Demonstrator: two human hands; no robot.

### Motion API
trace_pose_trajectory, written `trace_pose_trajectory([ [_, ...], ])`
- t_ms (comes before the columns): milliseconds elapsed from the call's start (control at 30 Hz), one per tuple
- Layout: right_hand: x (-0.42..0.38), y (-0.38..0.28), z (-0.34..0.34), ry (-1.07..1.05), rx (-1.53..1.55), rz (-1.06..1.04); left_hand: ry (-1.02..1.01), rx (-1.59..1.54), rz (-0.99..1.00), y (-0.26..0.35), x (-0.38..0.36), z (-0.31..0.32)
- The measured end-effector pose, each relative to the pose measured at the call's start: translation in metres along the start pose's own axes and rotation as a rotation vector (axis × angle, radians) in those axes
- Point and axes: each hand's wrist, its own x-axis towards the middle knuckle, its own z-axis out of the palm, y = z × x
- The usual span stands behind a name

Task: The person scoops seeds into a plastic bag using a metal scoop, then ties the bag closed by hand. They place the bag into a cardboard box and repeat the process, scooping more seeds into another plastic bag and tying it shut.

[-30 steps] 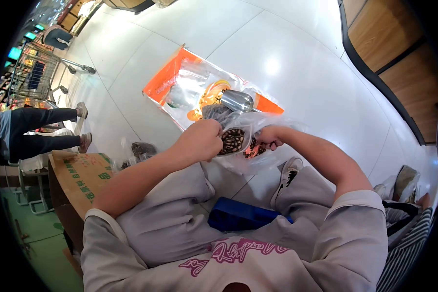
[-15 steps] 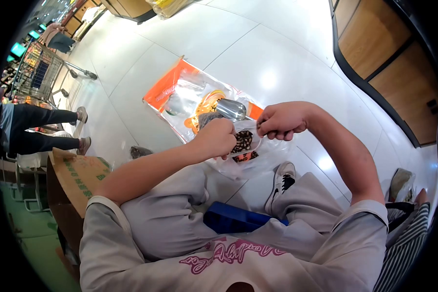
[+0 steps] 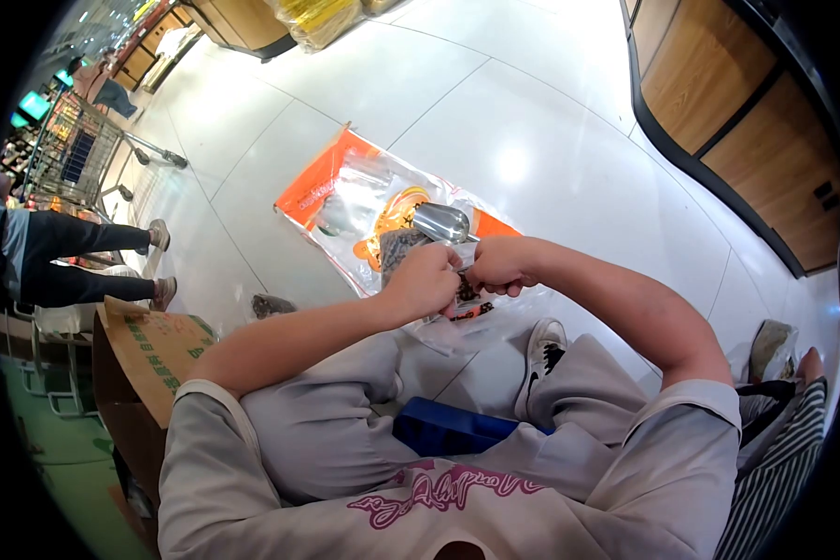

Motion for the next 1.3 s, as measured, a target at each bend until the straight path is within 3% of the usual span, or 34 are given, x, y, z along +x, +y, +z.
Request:
trace_pose_trajectory([
  [100, 0.006, 0.002, -0.004, -0.099, 0.061, 0.065, -0.038, 0.03, 0.009, -0.002, 0.001, -0.002],
  [433, 0.017, 0.002, -0.002, -0.069, -0.031, 0.018, -0.068, -0.004, -0.01, -0.011, 0.0, 0.0],
  [700, 0.039, 0.017, -0.004, -0.198, 0.184, 0.053, -0.098, 0.021, -0.049, -0.012, 0.001, 0.003],
  [1300, 0.026, 0.012, 0.001, -0.156, 0.268, 0.061, -0.137, 0.022, -0.075, -0.014, 0.003, 0.007],
])
